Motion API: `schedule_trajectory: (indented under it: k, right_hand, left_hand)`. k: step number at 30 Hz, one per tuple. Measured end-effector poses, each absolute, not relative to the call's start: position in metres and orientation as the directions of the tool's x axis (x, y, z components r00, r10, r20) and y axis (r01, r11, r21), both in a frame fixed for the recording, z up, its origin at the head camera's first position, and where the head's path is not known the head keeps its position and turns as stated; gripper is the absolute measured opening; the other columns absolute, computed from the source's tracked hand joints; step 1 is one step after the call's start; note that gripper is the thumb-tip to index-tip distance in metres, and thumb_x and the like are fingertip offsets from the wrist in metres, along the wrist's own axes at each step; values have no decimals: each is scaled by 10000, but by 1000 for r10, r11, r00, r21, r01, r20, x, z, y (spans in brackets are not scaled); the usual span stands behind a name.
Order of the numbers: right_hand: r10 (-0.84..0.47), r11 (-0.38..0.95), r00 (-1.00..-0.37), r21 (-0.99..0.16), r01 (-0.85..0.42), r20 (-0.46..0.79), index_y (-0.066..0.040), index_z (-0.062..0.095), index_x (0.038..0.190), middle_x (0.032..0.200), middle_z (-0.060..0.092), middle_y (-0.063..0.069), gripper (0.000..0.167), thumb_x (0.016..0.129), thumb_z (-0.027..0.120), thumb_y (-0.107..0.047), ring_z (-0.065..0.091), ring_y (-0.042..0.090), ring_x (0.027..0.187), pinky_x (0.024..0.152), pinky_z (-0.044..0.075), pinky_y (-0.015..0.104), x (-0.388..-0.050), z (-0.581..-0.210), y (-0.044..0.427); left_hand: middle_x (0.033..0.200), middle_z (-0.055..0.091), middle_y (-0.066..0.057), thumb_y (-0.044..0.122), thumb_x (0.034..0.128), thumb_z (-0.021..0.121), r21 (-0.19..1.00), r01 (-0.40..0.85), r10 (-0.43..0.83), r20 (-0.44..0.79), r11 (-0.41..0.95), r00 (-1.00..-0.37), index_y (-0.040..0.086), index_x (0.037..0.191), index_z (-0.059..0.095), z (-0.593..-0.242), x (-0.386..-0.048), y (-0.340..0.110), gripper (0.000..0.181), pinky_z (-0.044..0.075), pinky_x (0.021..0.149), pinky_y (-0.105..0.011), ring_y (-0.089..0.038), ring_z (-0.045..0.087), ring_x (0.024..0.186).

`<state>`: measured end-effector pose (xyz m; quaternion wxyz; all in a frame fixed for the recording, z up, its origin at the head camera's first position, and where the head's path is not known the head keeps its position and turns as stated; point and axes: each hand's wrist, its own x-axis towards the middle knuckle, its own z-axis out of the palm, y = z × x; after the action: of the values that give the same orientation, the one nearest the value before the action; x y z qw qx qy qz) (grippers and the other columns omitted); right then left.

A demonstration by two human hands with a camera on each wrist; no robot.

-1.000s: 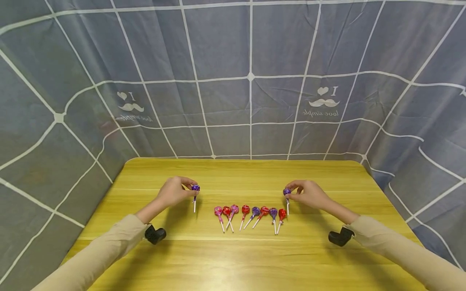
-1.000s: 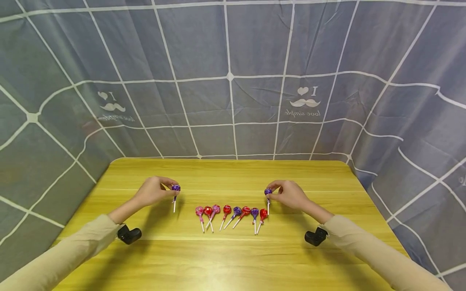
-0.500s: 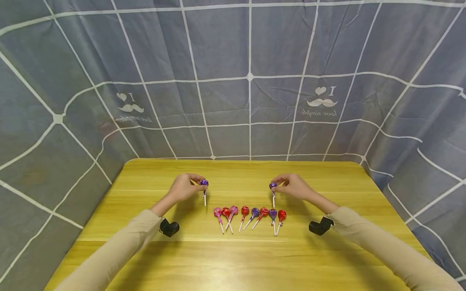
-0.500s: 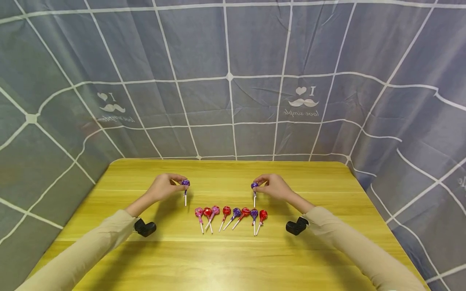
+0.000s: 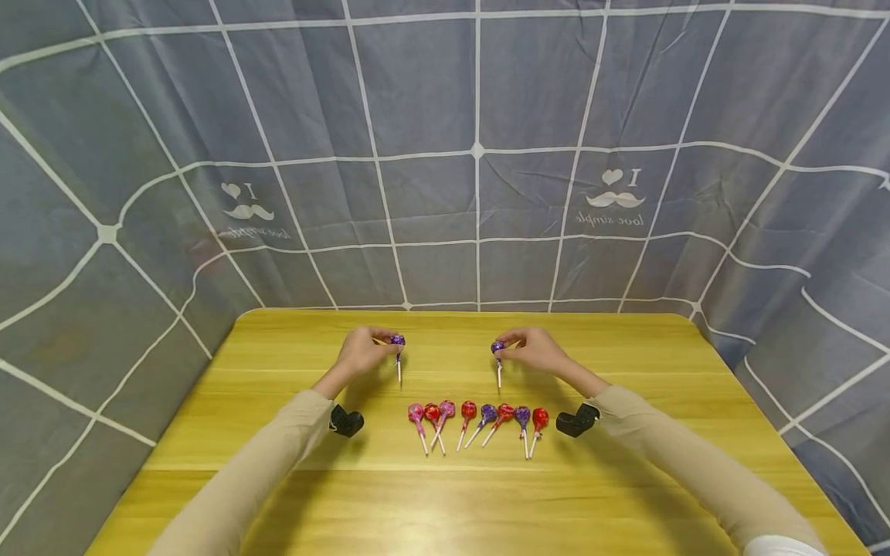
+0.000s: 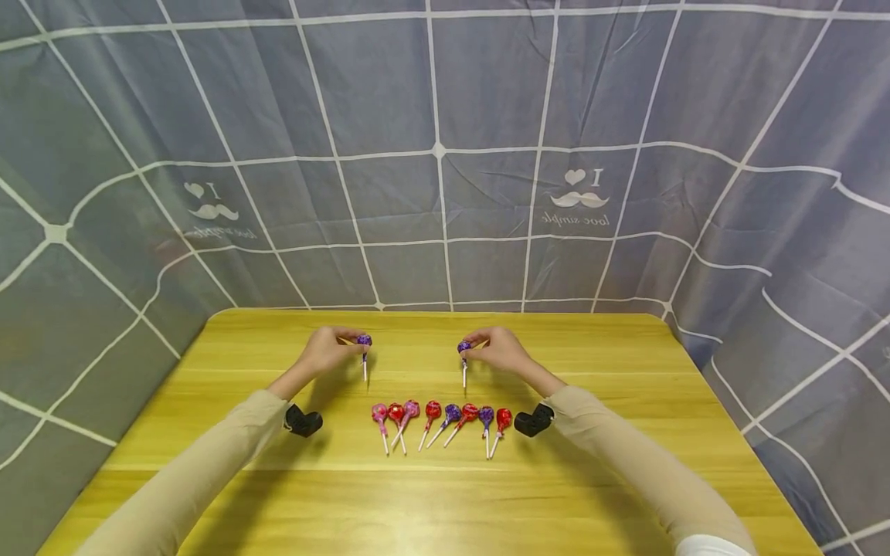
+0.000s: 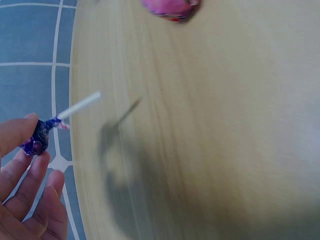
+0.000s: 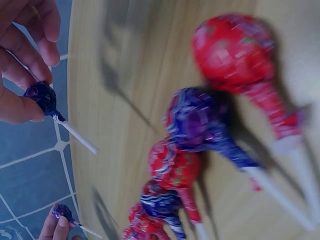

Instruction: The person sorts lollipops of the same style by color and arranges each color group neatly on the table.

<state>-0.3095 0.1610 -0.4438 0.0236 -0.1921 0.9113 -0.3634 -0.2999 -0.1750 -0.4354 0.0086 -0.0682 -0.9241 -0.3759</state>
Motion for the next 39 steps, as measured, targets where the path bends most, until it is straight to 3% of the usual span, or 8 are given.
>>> schedule_trajectory:
  k: [6,11,18,27,39]
  right_hand:
    - [-349,653,-932,-689,-315,95,-35,727,1071,980,739,114,310,829,742,-228,646,194,852,742,498,292,-323,-448,147]
    - [-342,650,-935,-697,-304,90,-46,723,1082,979,734,109,315,839,725,-247,643,192,838,707,481,270,-334,-449,138]
    - [-337,648,-938,-702,-295,82,-39,716,1083,970,726,123,305,846,717,-230,634,234,880,680,436,250,-346,-446,127]
    - [-310,640,-946,-716,-278,90,-9,717,1074,942,726,133,307,827,737,-192,631,243,904,694,405,238,-367,-445,117]
    - [-260,630,-964,-746,-216,60,-3,713,1078,967,725,151,307,826,744,-176,628,185,841,649,397,195,-387,-451,97]
  left_hand:
    - [1011,727,-164,198,830,736,723,123,94,80,680,-992,3,1113,705,-440,-314,-168,345,433,641,-225,-279,661,860]
    - [983,730,-154,196,827,739,734,107,80,72,671,-994,2,1090,715,-444,-322,-161,328,427,644,-231,-274,656,878]
    - [1046,727,-152,237,840,736,763,32,13,31,645,-999,31,1128,708,-452,-333,-147,355,502,786,-317,-274,677,946]
    - [1060,720,-153,246,854,716,753,34,4,41,657,-999,19,1158,687,-448,-348,-136,380,495,813,-351,-281,664,952]
    - [1030,727,-122,251,840,733,755,31,-26,64,655,-998,59,1103,722,-453,-367,-118,325,462,692,-257,-260,669,918]
